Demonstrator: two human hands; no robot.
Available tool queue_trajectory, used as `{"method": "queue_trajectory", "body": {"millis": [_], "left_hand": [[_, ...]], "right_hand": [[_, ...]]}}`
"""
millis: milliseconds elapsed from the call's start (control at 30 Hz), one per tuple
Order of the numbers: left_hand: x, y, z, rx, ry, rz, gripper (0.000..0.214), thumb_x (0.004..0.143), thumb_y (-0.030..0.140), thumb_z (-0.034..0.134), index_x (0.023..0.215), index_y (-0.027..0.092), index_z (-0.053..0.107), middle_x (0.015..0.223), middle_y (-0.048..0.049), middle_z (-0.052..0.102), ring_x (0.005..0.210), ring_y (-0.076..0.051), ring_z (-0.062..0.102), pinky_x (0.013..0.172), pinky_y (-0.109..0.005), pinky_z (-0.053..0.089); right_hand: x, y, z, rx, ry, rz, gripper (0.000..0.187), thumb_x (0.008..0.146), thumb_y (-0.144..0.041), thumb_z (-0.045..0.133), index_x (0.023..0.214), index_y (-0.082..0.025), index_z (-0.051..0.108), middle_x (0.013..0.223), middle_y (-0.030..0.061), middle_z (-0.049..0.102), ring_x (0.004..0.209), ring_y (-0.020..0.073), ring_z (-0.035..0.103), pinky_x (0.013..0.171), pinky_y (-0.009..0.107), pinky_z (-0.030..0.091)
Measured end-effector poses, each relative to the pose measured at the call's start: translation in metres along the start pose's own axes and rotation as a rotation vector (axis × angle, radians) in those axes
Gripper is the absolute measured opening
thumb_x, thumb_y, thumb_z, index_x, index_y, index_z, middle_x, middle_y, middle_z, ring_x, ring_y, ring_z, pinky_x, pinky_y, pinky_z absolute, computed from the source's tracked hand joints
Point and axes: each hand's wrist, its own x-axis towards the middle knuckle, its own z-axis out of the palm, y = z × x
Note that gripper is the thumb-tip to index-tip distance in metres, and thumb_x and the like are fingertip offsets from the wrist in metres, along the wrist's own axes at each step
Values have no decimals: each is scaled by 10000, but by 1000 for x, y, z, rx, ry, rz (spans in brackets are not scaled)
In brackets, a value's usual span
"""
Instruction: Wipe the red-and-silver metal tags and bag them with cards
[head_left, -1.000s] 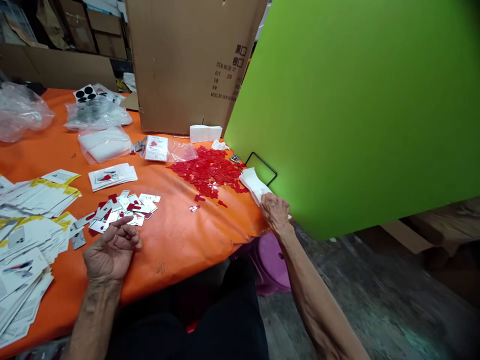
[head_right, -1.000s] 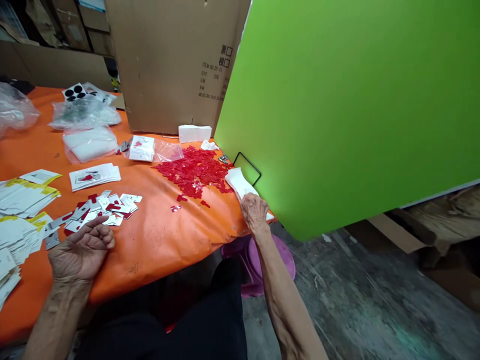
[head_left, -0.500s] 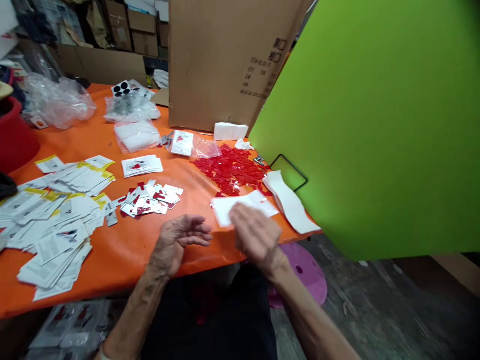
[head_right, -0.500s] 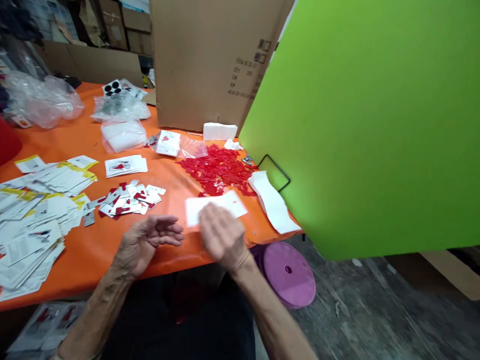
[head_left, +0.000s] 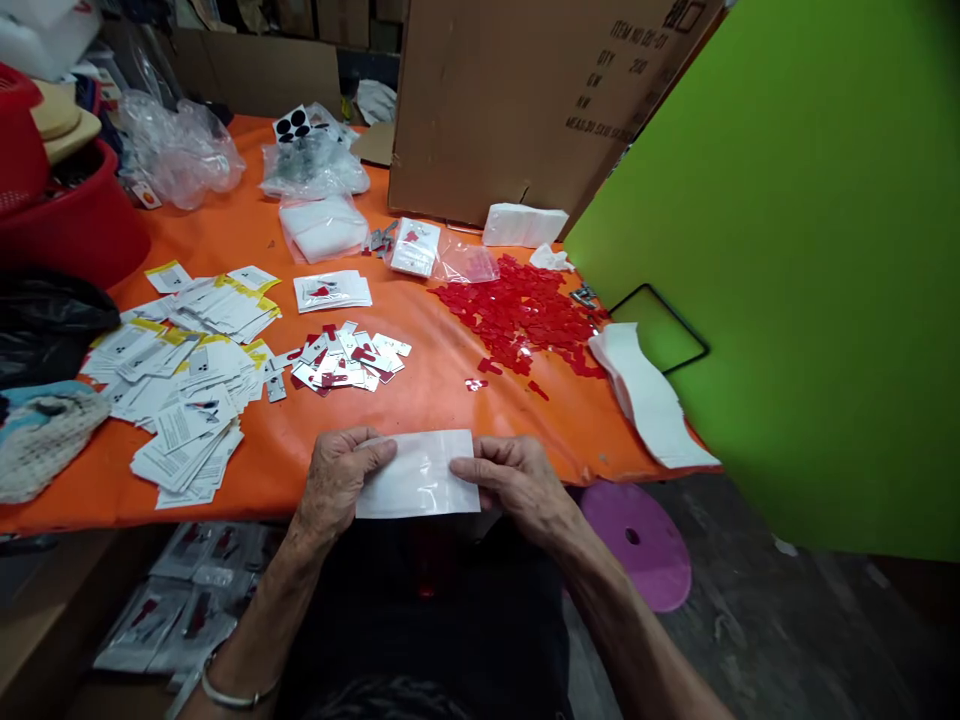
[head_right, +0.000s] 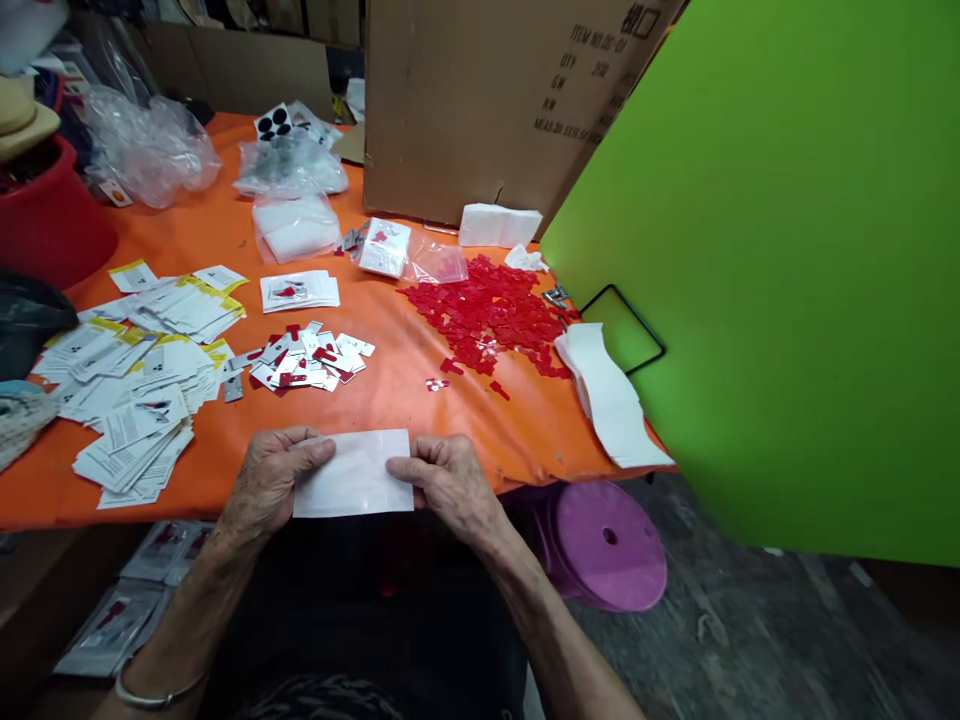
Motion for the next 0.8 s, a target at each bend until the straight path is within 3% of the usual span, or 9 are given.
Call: {"method": "queue_trajectory", "body": {"millis": [100,233,267,333,433,567,700,800], "left_hand": [[-2,6,-4,251,105,173,267,656,365,643,542,146,540,489,44,399,451,-77,355,433,-217,276],[-17,18,-5,629,576,730,215,672,318,663,795,144,638,823,-58,595,784,-181,540,709,-310,441],[-22,20,-3,649,624,820,220,678,308,667,820,144,636,857,-66,598,820,-185,542,741,-315,444],[-31,23,4,615,507,822,160,715,295,644,777,149,623,792,-47,596,753,-159,549,693,-282,452],[-35,22,13,466,182,554,186,756,313,598,653,160,575,617,4,556,563,-108,503,544,-225,417],[-28,18,9,393,72,327,289,758,354,565,546,162,526,495,24,492,470,-88,432,464,-210,348],[-23,21,-5,436,-130,308,357,813,353,480,512,164,509,479,18,480,466,-88,431,461,-209,328],[-22,27,-11,442,-249,340,339,822,334,463,528,170,501,487,15,485,465,-89,427,462,-210,324]], "right_hand": [[4,-2,3,157,-117,108,258,622,-358,666,534,-144,552,387,-22,541,286,58,403,311,173,268],[5,-16,11,144,-72,119,263,557,-319,707,483,-151,518,401,26,599,266,90,467,290,169,309],[5,-19,15,131,-33,103,269,555,-318,705,473,-157,506,388,21,590,255,88,457,281,167,305],[8,-22,27,87,33,81,251,565,-320,690,483,-162,513,373,3,572,246,84,439,266,169,300],[12,-18,48,-62,151,-27,202,616,-298,635,503,-167,531,343,-36,511,261,65,406,264,158,278],[13,-10,64,-249,189,-209,205,667,-205,557,477,-171,488,356,-46,479,311,46,406,296,137,264],[12,-16,58,-182,-4,-25,137,633,-176,613,518,-156,540,400,-44,523,308,49,433,299,143,288],[10,-29,51,-129,-57,62,123,598,-171,660,529,-153,560,396,-49,526,295,50,435,288,143,279]]}}
